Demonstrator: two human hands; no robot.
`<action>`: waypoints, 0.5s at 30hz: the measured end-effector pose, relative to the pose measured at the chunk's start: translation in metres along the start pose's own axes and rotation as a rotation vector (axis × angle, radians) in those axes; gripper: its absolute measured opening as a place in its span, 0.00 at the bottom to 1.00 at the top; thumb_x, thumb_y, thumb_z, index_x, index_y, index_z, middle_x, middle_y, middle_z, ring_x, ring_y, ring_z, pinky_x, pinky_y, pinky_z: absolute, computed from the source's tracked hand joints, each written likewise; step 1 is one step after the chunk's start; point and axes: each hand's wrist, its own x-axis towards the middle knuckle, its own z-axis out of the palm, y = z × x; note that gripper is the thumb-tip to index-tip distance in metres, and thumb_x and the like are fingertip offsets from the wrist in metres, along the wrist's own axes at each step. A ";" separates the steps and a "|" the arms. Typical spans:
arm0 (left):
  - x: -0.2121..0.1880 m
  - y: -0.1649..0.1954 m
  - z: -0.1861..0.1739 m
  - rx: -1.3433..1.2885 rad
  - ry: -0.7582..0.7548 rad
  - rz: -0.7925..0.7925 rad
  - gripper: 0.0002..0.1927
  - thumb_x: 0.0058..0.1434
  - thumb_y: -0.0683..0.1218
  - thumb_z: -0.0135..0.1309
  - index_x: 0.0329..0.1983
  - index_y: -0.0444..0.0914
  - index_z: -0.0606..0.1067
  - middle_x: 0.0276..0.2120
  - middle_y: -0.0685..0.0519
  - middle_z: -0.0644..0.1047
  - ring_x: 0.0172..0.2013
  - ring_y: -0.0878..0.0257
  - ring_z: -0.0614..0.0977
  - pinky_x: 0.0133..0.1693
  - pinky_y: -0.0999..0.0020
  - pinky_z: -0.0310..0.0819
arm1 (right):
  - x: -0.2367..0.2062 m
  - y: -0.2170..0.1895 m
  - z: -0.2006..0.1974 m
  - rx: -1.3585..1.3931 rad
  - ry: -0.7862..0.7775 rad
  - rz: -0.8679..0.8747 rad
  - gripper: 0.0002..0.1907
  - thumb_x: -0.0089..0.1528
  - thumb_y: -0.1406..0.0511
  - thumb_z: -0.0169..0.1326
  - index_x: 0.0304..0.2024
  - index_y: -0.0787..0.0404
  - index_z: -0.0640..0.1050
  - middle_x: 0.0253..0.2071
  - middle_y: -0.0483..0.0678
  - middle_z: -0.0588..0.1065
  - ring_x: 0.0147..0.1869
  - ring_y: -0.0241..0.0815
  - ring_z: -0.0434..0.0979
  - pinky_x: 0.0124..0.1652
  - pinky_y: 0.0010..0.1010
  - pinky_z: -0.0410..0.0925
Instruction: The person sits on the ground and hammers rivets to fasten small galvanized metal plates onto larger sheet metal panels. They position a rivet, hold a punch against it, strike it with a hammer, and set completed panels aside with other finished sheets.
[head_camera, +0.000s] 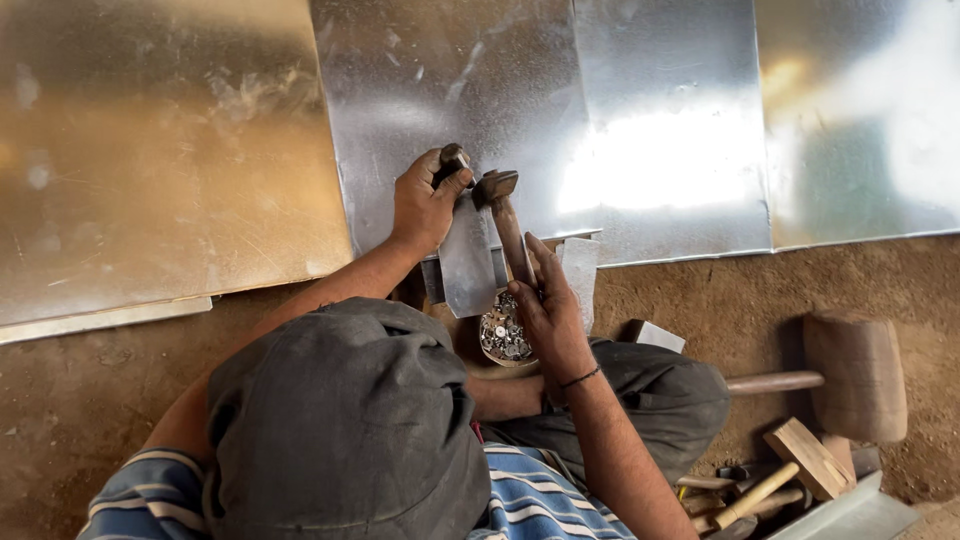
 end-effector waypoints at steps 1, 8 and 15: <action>-0.002 0.001 0.000 0.060 -0.015 0.016 0.09 0.68 0.46 0.59 0.47 0.37 0.77 0.39 0.57 0.80 0.40 0.70 0.80 0.44 0.70 0.77 | -0.001 0.000 -0.001 0.016 0.024 -0.008 0.32 0.67 0.70 0.53 0.73 0.52 0.63 0.46 0.54 0.79 0.38 0.35 0.75 0.35 0.28 0.71; -0.006 0.016 0.002 0.186 -0.043 0.113 0.07 0.66 0.43 0.61 0.44 0.36 0.78 0.37 0.54 0.78 0.36 0.66 0.79 0.38 0.69 0.77 | -0.021 -0.053 -0.087 0.218 0.144 -0.502 0.18 0.71 0.71 0.53 0.63 0.57 0.71 0.43 0.51 0.78 0.32 0.34 0.75 0.28 0.27 0.73; -0.009 0.015 0.005 0.306 -0.046 0.173 0.09 0.64 0.43 0.63 0.45 0.34 0.79 0.38 0.51 0.78 0.36 0.63 0.80 0.39 0.67 0.77 | -0.065 -0.111 -0.167 0.781 -0.012 -1.069 0.12 0.74 0.67 0.46 0.59 0.61 0.72 0.39 0.50 0.76 0.32 0.36 0.71 0.30 0.25 0.69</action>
